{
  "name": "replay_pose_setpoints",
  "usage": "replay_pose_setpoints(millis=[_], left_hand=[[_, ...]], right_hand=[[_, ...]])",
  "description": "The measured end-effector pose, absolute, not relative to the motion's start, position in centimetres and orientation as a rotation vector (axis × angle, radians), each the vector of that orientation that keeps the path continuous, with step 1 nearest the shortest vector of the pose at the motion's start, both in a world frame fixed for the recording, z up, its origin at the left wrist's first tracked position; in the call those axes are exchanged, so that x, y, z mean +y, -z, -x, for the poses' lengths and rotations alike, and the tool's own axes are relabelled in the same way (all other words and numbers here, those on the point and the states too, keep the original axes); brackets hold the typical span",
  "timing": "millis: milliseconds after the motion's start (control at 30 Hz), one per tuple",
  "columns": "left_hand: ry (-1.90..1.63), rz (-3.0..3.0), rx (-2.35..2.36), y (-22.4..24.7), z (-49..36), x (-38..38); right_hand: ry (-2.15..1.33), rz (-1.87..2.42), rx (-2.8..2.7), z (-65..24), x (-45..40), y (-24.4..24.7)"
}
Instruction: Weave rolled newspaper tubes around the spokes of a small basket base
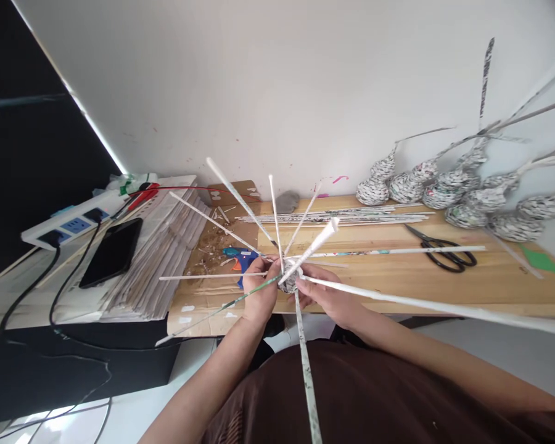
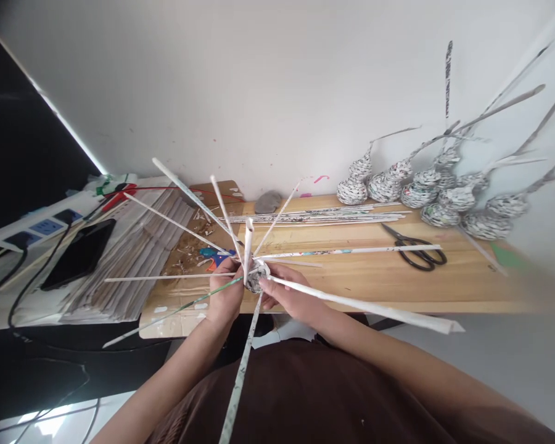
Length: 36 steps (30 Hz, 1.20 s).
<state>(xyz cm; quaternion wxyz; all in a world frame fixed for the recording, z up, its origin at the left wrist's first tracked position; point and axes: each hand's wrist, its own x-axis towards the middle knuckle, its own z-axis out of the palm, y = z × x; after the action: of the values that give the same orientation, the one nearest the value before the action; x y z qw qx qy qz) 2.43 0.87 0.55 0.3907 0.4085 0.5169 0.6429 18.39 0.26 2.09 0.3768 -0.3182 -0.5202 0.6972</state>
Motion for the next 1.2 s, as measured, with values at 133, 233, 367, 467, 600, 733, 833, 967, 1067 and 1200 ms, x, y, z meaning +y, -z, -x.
replay_pose_setpoints(millis=[133, 233, 367, 467, 600, 733, 833, 967, 1067, 1200], left_hand=[[-1.616, -1.032, 1.29, -0.7, -2.6, 0.8], [-1.614, -0.993, 1.234, -0.6, -2.4, 0.7], [-1.59, -0.972, 1.24, -0.3, -2.1, 0.6], [-1.601, -0.953, 1.236, -0.3, -2.1, 0.6], [-1.635, -0.903, 1.161, -0.3, -2.3, 0.4], [-1.641, -0.97, 1.072, -0.1, -2.3, 0.3], [-1.644, -1.077, 1.117, -0.1, -2.2, 0.3], [-1.668, -1.224, 1.227, -0.5, -2.0, 0.3], [-1.627, -1.294, 1.291, -0.9, -2.0, 0.1], [-1.615, -1.26, 1.27, -1.1, -2.5, 0.1]], right_hand=[[-1.591, 0.884, -1.376, -17.7, 0.2, -2.1], [-1.499, 0.854, -1.478, -17.8, 0.2, -2.1], [-1.389, 0.881, -1.595, -18.2, 0.3, -2.1], [-1.23, 0.867, -1.732, -18.5, 0.4, -2.6], [-1.061, 0.843, -1.858, -18.6, 0.4, -3.6], [-1.016, 0.833, -1.881, -18.5, 0.5, -3.8], [-1.022, 0.862, -1.881, -18.5, 0.6, -3.4], [-1.043, 0.873, -1.869, -18.5, 0.6, -3.2], [-1.045, 0.865, -1.86, -18.4, 0.7, -3.2], [-1.102, 0.851, -1.859, -18.1, 0.9, -2.9]])
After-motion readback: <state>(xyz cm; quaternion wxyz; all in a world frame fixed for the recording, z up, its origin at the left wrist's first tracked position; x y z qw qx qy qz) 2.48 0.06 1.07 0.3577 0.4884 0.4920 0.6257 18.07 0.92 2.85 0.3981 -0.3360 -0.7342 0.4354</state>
